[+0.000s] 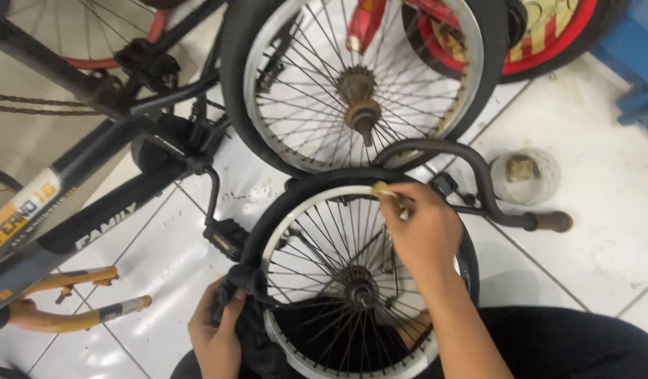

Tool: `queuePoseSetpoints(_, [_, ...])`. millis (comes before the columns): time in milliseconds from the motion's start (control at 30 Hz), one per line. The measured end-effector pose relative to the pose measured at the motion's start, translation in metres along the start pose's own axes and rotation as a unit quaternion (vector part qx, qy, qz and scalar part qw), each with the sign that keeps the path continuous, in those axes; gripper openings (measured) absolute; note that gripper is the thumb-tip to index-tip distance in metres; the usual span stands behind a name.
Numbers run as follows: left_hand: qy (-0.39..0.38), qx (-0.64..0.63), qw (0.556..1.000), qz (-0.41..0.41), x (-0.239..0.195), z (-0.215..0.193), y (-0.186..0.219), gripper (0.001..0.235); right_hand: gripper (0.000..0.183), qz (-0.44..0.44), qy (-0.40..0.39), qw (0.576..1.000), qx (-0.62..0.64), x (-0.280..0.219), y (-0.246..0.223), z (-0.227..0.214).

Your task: Cleaning and polishing the rim and spokes of a bicycle wheel using a cloth and a cleaning sponge.

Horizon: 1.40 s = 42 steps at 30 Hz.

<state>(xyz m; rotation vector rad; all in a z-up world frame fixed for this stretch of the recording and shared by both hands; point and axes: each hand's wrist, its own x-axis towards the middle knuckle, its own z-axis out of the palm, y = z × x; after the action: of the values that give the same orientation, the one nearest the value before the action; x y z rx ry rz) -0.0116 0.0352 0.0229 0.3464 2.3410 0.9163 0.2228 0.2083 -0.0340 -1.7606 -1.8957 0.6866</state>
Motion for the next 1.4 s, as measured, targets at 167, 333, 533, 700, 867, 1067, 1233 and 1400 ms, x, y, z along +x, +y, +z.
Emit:
queuePoseSetpoints(167, [-0.024,-0.031,0.999,-0.002,0.001,-0.002,-0.001,0.026,0.019,0.004,-0.059,0.998,0.018,0.003,-0.032,0.019])
queuePoseSetpoints(333, [-0.034,-0.039,0.999,-0.004,0.003,-0.004,-0.004,0.027,0.017,-0.055,-0.095,0.991,0.075,0.003,-0.056,0.031])
queuePoseSetpoints(533, [-0.048,-0.079,0.995,-0.024,0.004,-0.008,0.001,0.021,0.019,0.071,-0.071,0.995,-0.025,-0.001,-0.059,0.021])
queuePoseSetpoints(700, [-0.090,-0.238,0.967,-0.029,0.010,-0.012,-0.009,0.012,0.020,-0.013,-0.141,0.989,0.047,-0.012,-0.102,0.037])
queuePoseSetpoints(867, [-0.092,-0.221,0.971,-0.014,0.010,-0.015,-0.008,0.012,0.017,-0.026,-0.257,0.966,0.002,-0.009,-0.116,0.021])
queuePoseSetpoints(1067, [-0.096,-0.225,0.969,-0.012,0.008,-0.015,-0.001,0.008,0.016,-0.024,-0.181,0.983,0.011,-0.038,-0.132,0.047])
queuePoseSetpoints(1233, [-0.081,-0.223,0.971,-0.014,0.010,-0.017,-0.005,0.010,0.018,-0.136,-0.271,0.953,0.002,-0.054,-0.139,0.038])
queuePoseSetpoints(1400, [-0.081,-0.273,0.958,-0.030,0.004,-0.021,-0.006,0.014,0.023,0.001,-0.145,0.989,0.024,-0.042,-0.125,0.039])
